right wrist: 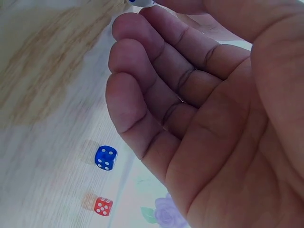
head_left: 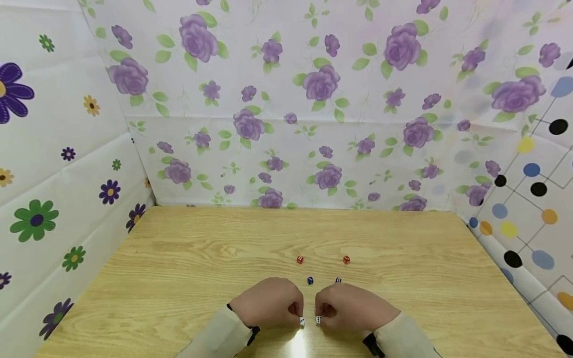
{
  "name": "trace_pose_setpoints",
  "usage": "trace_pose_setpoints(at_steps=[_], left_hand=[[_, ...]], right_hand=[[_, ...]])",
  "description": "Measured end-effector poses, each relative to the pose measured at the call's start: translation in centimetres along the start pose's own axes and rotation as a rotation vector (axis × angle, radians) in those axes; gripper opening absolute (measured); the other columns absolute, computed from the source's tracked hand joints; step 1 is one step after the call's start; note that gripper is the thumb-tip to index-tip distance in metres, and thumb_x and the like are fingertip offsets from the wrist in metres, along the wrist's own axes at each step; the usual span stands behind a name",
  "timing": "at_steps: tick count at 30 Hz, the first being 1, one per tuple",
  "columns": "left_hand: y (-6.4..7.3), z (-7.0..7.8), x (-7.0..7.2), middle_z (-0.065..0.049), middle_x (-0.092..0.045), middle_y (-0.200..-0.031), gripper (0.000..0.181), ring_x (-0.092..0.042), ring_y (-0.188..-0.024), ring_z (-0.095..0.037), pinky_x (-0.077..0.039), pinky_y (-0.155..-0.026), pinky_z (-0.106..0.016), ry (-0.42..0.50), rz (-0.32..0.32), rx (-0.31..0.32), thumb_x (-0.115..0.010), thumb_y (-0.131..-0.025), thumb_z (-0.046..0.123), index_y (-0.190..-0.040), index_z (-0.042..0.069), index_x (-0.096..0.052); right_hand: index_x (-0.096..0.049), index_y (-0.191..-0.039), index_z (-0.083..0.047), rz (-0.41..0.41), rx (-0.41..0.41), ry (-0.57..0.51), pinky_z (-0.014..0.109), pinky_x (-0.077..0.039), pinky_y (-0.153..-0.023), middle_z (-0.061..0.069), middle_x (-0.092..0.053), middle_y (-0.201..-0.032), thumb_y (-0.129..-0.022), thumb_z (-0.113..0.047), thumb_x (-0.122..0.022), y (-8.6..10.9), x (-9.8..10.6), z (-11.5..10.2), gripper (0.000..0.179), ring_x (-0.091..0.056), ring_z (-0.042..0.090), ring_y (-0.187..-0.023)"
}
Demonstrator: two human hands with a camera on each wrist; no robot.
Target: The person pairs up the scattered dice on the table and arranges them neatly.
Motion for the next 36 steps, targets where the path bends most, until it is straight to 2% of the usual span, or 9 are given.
trace_pose_setpoints(at_steps=[6,11,17,22,27,36], left_hand=[[-0.05,0.0,-0.13,0.025,-0.055,-0.065,0.021,-0.05,-0.06,0.006,-0.044,-0.061,-0.015,0.0,0.001,0.001,-0.082,-0.084,0.019,-0.069,0.029,-0.069],[-0.02,0.25,-0.21,0.024,-0.056,-0.066,0.021,-0.051,-0.06,0.005,-0.044,-0.061,-0.015,0.004,-0.002,-0.009,-0.081,-0.085,0.02,-0.071,0.029,-0.07],[0.02,0.06,-0.19,0.026,-0.056,-0.066,0.021,-0.052,-0.06,0.006,-0.044,-0.061,-0.015,0.012,-0.003,0.012,-0.082,-0.085,0.024,-0.07,0.031,-0.069],[-0.02,0.24,-0.13,0.025,-0.058,-0.068,0.018,-0.053,-0.062,0.007,-0.045,-0.062,-0.014,-0.01,-0.002,0.005,-0.084,-0.085,0.026,-0.072,0.03,-0.071],[-0.18,0.18,-0.31,0.025,-0.061,-0.071,0.015,-0.054,-0.065,0.009,-0.046,-0.064,-0.014,-0.017,-0.007,0.008,-0.085,-0.085,0.031,-0.076,0.03,-0.073],[-0.19,0.58,-0.46,0.025,-0.058,-0.068,0.017,-0.053,-0.064,0.008,-0.045,-0.064,-0.013,-0.03,-0.018,0.001,-0.084,-0.086,0.028,-0.074,0.029,-0.073]], right_hand=[[-0.069,-0.083,-0.027,-0.01,-0.022,-0.005,0.018,-0.048,-0.069,-0.025,-0.059,-0.08,-0.092,-0.014,-0.075,-0.09,-0.37,0.04,0.017,-0.053,-0.006,-0.07],[-0.071,-0.085,-0.025,-0.016,-0.009,-0.023,0.017,-0.048,-0.069,-0.025,-0.059,-0.081,-0.093,-0.013,-0.075,-0.14,-0.49,-0.32,0.016,-0.053,-0.006,-0.07],[-0.071,-0.086,-0.026,-0.012,-0.021,0.007,0.018,-0.049,-0.069,-0.025,-0.06,-0.082,-0.093,-0.015,-0.075,-0.13,-0.44,-0.42,0.013,-0.054,-0.007,-0.072],[-0.071,-0.086,-0.026,-0.005,-0.036,0.012,0.019,-0.049,-0.069,-0.024,-0.06,-0.082,-0.092,-0.016,-0.075,0.04,-0.3,-0.39,0.013,-0.054,-0.006,-0.072],[-0.071,-0.085,-0.025,-0.004,-0.017,0.019,0.018,-0.048,-0.068,-0.024,-0.06,-0.081,-0.092,-0.014,-0.075,-0.12,-0.31,-0.58,0.014,-0.053,-0.006,-0.07],[-0.07,-0.084,-0.025,-0.005,-0.009,0.036,0.017,-0.047,-0.067,-0.024,-0.058,-0.08,-0.092,-0.013,-0.075,-0.3,-0.59,-0.52,0.015,-0.052,-0.007,-0.069]])
Point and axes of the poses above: each hand's wrist, its own y-axis away from the middle knuckle, its own x-axis out of the back of the hand, z = x × y, the point moved 9 cm from there along -y, towards the middle knuckle
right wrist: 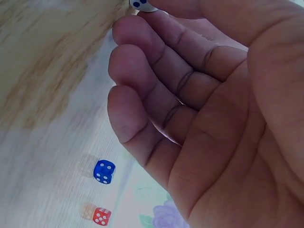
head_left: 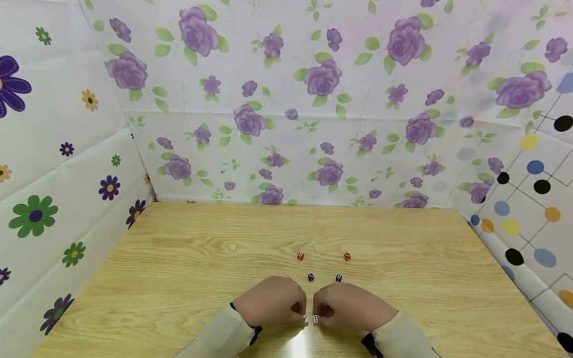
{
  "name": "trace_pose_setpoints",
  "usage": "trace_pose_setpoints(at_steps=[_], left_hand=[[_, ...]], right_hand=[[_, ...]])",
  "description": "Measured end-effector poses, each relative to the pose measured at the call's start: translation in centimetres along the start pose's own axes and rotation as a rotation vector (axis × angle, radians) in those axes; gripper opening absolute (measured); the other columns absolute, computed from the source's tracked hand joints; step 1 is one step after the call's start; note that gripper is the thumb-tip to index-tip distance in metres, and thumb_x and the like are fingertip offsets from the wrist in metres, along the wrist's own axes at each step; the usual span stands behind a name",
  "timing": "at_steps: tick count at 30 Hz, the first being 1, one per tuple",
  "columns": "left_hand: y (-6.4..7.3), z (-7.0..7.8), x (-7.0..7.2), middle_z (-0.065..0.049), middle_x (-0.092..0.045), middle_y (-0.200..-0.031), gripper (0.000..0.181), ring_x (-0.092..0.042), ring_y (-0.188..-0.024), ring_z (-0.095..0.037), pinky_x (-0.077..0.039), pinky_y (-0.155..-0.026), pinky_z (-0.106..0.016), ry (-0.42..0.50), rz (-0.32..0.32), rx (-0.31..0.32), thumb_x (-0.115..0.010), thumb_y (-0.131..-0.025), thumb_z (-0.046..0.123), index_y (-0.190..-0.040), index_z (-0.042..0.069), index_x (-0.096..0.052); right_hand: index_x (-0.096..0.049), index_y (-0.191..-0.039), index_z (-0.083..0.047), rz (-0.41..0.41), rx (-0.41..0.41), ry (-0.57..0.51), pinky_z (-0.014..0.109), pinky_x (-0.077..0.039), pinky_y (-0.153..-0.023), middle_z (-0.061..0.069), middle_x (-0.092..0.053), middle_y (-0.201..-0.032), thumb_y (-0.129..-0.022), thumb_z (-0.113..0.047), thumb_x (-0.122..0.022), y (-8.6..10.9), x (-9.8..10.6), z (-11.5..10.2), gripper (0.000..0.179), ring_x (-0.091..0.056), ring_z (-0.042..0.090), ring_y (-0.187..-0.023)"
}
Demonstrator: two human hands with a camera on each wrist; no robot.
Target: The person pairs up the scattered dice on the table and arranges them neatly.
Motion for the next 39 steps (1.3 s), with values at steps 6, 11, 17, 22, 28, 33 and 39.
trace_pose_setpoints(at_steps=[6,11,17,22,28,33,39], left_hand=[[0.0,0.2,0.0,0.025,-0.058,-0.069,0.017,-0.052,-0.065,0.009,-0.045,-0.065,-0.013,-0.022,0.014,-0.007,-0.084,-0.086,0.027,-0.074,0.029,-0.073],[0.1,0.2,0.3,0.025,-0.06,-0.072,0.015,-0.053,-0.067,0.008,-0.046,-0.066,-0.014,-0.019,0.032,-0.004,-0.084,-0.084,0.025,-0.075,0.03,-0.073],[0.1,0.0,0.2,0.024,-0.059,-0.07,0.017,-0.053,-0.064,0.007,-0.045,-0.064,-0.015,-0.003,0.033,0.007,-0.084,-0.084,0.024,-0.073,0.03,-0.072],[-0.1,0.1,0.0,0.025,-0.057,-0.068,0.018,-0.052,-0.063,0.007,-0.044,-0.064,-0.014,-0.029,0.036,-0.008,-0.083,-0.085,0.025,-0.072,0.03,-0.071],[-0.1,0.3,-0.1,0.026,-0.058,-0.069,0.016,-0.052,-0.065,0.009,-0.044,-0.065,-0.013,-0.049,0.041,-0.017,-0.083,-0.086,0.026,-0.074,0.029,-0.073],[-0.2,0.6,-0.1,0.026,-0.059,-0.07,0.013,-0.051,-0.066,0.01,-0.044,-0.066,-0.011,-0.059,0.039,-0.03,-0.083,-0.087,0.028,-0.076,0.028,-0.075],[-0.2,0.9,-0.2,0.026,-0.057,-0.067,0.016,-0.05,-0.064,0.01,-0.042,-0.064,-0.011,-0.061,0.036,-0.032,-0.081,-0.089,0.029,-0.075,0.027,-0.075]], right_hand=[[-0.07,-0.084,-0.025,0.01,0.017,0.011,0.016,-0.046,-0.066,-0.024,-0.057,-0.078,-0.091,-0.012,-0.075,0.1,0.1,-0.2,0.015,-0.051,-0.006,-0.068],[-0.069,-0.083,-0.026,0.004,0.001,0.002,0.017,-0.046,-0.065,-0.024,-0.057,-0.078,-0.092,-0.014,-0.076,0.2,0.1,-0.2,0.016,-0.05,-0.005,-0.067],[-0.069,-0.084,-0.025,0.0,0.002,-0.004,0.017,-0.047,-0.065,-0.024,-0.057,-0.078,-0.092,-0.014,-0.076,0.2,0.2,-0.3,0.015,-0.051,-0.005,-0.068],[-0.07,-0.084,-0.024,0.004,0.019,0.01,0.017,-0.046,-0.065,-0.023,-0.058,-0.079,-0.091,-0.013,-0.077,0.2,0.2,-0.6,0.014,-0.05,-0.006,-0.068],[-0.071,-0.085,-0.024,0.018,0.042,0.029,0.016,-0.047,-0.067,-0.024,-0.059,-0.079,-0.091,-0.014,-0.077,0.1,0.2,-0.9,0.013,-0.051,-0.006,-0.069],[-0.072,-0.085,-0.024,0.028,0.051,0.027,0.016,-0.047,-0.067,-0.024,-0.06,-0.078,-0.09,-0.013,-0.077,0.1,0.1,-1.0,0.014,-0.052,-0.006,-0.069],[-0.072,-0.084,-0.025,0.044,0.064,0.008,0.015,-0.046,-0.066,-0.024,-0.059,-0.077,-0.092,-0.016,-0.077,0.0,0.1,-1.2,0.013,-0.052,-0.006,-0.068]])
Point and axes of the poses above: each hand's wrist, its own y-axis away from the middle knuckle, its own x-axis out of the back of the hand, z = x × y, the point moved 9 cm from there along -y, towards the middle knuckle
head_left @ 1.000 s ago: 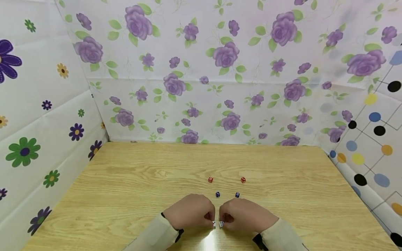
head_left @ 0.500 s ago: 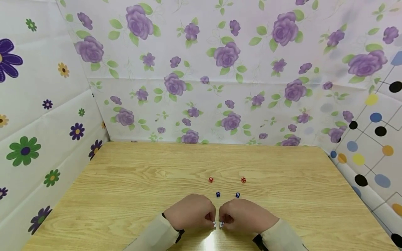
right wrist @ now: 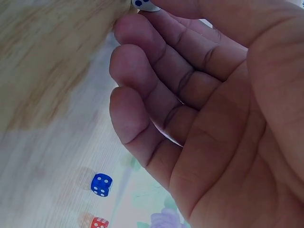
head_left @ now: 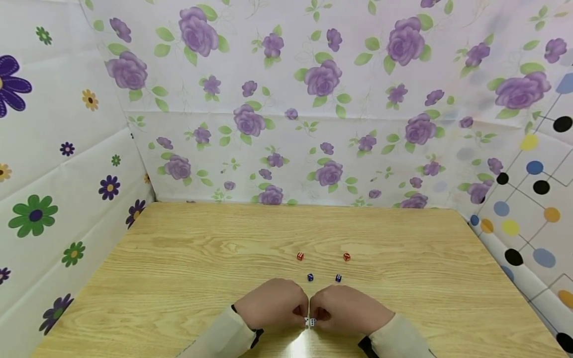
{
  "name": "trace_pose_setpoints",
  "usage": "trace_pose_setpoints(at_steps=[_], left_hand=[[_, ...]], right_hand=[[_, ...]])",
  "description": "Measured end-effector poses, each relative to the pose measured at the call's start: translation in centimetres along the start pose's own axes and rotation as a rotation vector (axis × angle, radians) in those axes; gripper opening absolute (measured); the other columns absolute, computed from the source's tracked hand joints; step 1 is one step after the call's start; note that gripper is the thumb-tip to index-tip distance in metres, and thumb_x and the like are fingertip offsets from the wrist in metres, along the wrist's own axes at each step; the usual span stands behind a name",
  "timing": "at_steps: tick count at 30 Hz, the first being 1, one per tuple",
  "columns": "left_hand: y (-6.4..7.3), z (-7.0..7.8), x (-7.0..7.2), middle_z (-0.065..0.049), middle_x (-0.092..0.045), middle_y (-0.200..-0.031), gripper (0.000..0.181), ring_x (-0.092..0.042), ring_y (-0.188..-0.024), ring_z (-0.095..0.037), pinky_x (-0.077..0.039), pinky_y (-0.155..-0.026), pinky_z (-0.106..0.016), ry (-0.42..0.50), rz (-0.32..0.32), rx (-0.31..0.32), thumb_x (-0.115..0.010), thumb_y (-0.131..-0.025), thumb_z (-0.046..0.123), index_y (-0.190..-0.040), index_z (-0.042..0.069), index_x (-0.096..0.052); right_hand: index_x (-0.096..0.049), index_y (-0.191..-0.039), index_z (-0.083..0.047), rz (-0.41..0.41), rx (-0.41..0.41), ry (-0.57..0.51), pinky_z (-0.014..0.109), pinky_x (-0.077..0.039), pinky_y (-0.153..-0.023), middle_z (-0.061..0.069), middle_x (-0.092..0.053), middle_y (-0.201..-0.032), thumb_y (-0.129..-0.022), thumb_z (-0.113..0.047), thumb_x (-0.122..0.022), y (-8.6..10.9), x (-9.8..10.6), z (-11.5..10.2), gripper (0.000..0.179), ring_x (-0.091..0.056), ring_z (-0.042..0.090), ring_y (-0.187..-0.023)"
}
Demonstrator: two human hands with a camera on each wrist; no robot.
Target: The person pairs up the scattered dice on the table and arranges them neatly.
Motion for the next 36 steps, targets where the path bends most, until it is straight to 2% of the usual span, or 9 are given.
trace_pose_setpoints(at_steps=[8,36], left_hand=[[-0.05,0.14,-0.08,0.026,-0.057,-0.067,0.017,-0.049,-0.063,0.01,-0.042,-0.062,-0.011,-0.014,-0.002,0.006,-0.082,-0.088,0.03,-0.074,0.028,-0.074],[0.16,0.25,0.19,0.026,-0.057,-0.068,0.018,-0.049,-0.063,0.009,-0.042,-0.063,-0.011,-0.008,-0.006,-0.006,-0.082,-0.087,0.023,-0.073,0.028,-0.072]], right_hand=[[-0.074,-0.084,-0.025,-0.001,-0.007,0.007,0.014,-0.047,-0.068,-0.025,-0.06,-0.077,-0.092,-0.02,-0.078,-0.01,-0.09,-0.05,0.011,-0.053,-0.008,-0.07],[-0.075,-0.087,-0.024,-0.048,-0.047,-0.009,0.017,-0.049,-0.069,-0.023,-0.063,-0.08,-0.092,-0.018,-0.078,0.15,-0.14,0.17,0.008,-0.054,-0.007,-0.071]])
Point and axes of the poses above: each hand's wrist, its own y-axis away from the middle knuckle, its own x-axis out of the back of the hand, z = x × y, the point moved 9 cm from there along -y, towards the middle knuckle
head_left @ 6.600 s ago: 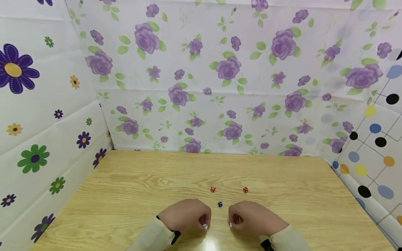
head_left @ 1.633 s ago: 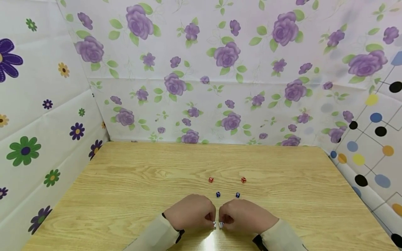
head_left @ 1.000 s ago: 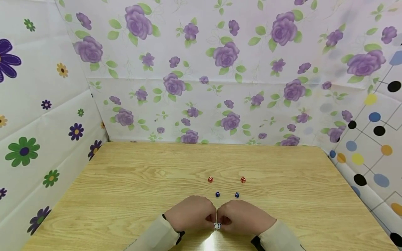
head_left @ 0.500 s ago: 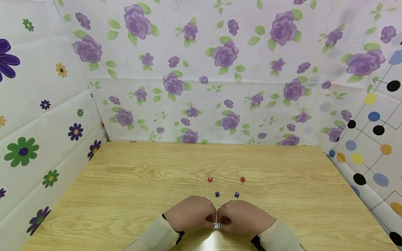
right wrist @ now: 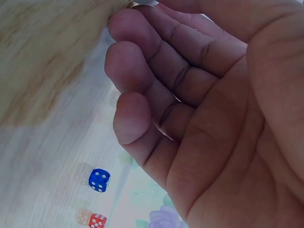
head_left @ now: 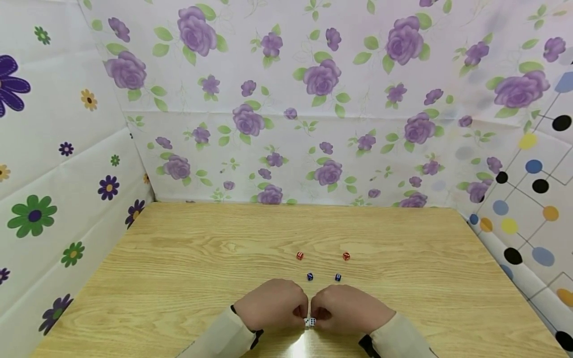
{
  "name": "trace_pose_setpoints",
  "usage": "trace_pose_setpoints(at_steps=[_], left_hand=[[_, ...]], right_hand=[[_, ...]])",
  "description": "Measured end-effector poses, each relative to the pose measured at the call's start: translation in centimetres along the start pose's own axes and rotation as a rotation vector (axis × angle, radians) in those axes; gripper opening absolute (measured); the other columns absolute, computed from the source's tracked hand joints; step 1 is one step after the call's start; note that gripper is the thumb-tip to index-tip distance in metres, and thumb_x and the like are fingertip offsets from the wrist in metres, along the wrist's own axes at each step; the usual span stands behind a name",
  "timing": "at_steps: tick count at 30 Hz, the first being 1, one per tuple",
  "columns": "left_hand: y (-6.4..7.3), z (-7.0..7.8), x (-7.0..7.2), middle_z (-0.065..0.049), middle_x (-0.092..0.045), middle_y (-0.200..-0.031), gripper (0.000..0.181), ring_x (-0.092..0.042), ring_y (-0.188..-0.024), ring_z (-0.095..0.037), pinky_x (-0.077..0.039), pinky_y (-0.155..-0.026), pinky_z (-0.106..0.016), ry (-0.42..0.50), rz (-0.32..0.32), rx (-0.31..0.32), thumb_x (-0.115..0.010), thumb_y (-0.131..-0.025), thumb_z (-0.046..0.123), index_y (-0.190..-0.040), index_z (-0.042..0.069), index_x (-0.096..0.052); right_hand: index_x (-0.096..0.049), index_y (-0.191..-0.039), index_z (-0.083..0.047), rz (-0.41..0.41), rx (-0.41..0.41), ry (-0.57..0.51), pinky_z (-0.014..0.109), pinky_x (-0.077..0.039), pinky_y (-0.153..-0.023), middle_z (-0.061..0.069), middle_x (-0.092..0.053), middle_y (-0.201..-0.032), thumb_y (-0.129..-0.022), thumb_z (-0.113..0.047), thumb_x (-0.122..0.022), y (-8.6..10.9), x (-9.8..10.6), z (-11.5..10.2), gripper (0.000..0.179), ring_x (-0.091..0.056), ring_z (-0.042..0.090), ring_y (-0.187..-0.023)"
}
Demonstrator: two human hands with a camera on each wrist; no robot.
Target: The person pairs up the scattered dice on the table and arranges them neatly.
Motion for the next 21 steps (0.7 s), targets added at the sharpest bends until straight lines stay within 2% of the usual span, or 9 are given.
trace_pose_setpoints(at_steps=[12,18,21], left_hand=[[0.0,-0.5,-0.3,0.027,-0.055,-0.066,0.02,-0.05,-0.062,0.009,-0.042,-0.062,-0.012,0.019,-0.003,0.024,-0.082,-0.088,0.026,-0.071,0.03,-0.071],[0.4,-1.5,0.8,0.024,-0.054,-0.064,0.023,-0.049,-0.059,0.004,-0.044,-0.062,-0.017,0.058,0.022,0.065,-0.077,-0.085,0.02,-0.068,0.031,-0.067],[0.5,-2.0,1.6,0.021,-0.055,-0.067,0.019,-0.051,-0.06,0.003,-0.046,-0.063,-0.019,0.058,0.033,0.073,-0.075,-0.089,0.021,-0.072,0.028,-0.068]], right_hand=[[-0.075,-0.086,-0.024,-0.005,-0.004,-0.001,0.017,-0.049,-0.069,-0.024,-0.062,-0.08,-0.092,-0.019,-0.078,0.0,-0.1,0.0,0.008,-0.054,-0.007,-0.071],[-0.074,-0.089,-0.022,0.014,-0.016,0.02,0.02,-0.049,-0.07,-0.021,-0.061,-0.081,-0.091,-0.016,-0.075,0.6,1.0,0.8,0.007,-0.052,-0.004,-0.07],[-0.074,-0.093,-0.018,0.036,-0.039,0.018,0.022,-0.049,-0.07,-0.018,-0.059,-0.081,-0.093,-0.015,-0.074,1.1,2.2,1.8,0.003,-0.05,-0.001,-0.07]])
Point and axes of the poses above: each hand's wrist, its own y-axis away from the middle knuckle, its own x-axis out of the back of the hand, z = x × y, the point moved 9 cm from there along -y, towards the middle knuckle
